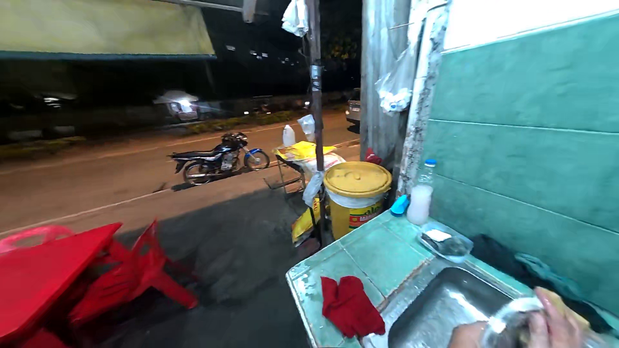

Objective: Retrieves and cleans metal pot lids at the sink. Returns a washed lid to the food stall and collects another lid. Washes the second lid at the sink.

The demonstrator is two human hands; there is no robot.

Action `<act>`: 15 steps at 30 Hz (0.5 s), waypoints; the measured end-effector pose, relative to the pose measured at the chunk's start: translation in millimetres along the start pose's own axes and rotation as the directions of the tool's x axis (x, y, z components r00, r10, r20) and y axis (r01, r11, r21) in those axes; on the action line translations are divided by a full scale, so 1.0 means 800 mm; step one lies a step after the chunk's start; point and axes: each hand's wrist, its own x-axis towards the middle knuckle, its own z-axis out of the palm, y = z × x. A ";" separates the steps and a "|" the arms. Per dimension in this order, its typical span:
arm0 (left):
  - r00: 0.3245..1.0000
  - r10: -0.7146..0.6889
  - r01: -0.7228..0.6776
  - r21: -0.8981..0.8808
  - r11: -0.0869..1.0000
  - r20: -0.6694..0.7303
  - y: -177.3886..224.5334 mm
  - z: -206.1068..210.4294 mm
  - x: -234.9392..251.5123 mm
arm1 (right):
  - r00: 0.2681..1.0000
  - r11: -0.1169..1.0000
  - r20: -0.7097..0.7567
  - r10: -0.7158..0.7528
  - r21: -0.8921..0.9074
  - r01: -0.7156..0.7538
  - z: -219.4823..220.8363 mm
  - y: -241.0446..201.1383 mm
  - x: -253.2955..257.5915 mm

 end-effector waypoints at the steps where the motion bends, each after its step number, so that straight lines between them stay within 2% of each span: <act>1: 1.000 0.027 -0.027 -0.011 1.000 -0.004 0.010 0.002 -0.008 | 0.994 0.995 -0.052 0.096 -0.020 -0.097 -0.012 0.015 0.011; 3: 0.999 0.042 -0.041 -0.074 0.996 0.007 0.022 0.003 -0.019 | 0.937 0.941 -0.079 0.339 0.038 -0.337 -0.037 0.032 0.030; 4: 1.000 0.010 -0.007 -0.117 0.993 0.030 0.026 0.002 -0.022 | 0.897 0.900 -0.066 0.436 0.050 -0.434 -0.052 0.023 0.037; 6: 0.990 -0.091 0.105 -0.127 0.986 0.110 0.035 -0.003 -0.014 | 0.865 0.864 -0.014 0.501 -0.054 -0.501 -0.080 -0.004 0.054; 8: 0.970 -0.079 0.095 -0.059 0.994 0.228 0.040 -0.003 0.007 | 0.927 0.918 0.050 0.372 -0.168 -0.360 -0.087 -0.020 0.064; 10: 0.952 0.013 -0.010 -0.013 1.000 0.305 0.035 0.005 0.025 | 0.987 0.963 0.101 0.127 -0.252 -0.098 -0.075 -0.034 0.057; 12: 0.954 0.109 -0.100 -0.046 0.994 0.278 0.024 0.012 0.034 | 0.989 0.955 0.059 -0.134 -0.259 0.145 -0.053 -0.046 0.043; 13: 0.957 0.137 -0.125 -0.062 0.990 0.256 0.018 0.015 0.036 | 0.981 0.953 0.035 -0.193 -0.233 0.196 -0.045 -0.047 0.038; 15: 0.964 0.147 -0.131 -0.085 0.988 0.223 0.007 0.018 0.034 | 0.979 0.963 -0.005 -0.204 -0.179 0.200 -0.036 -0.040 0.028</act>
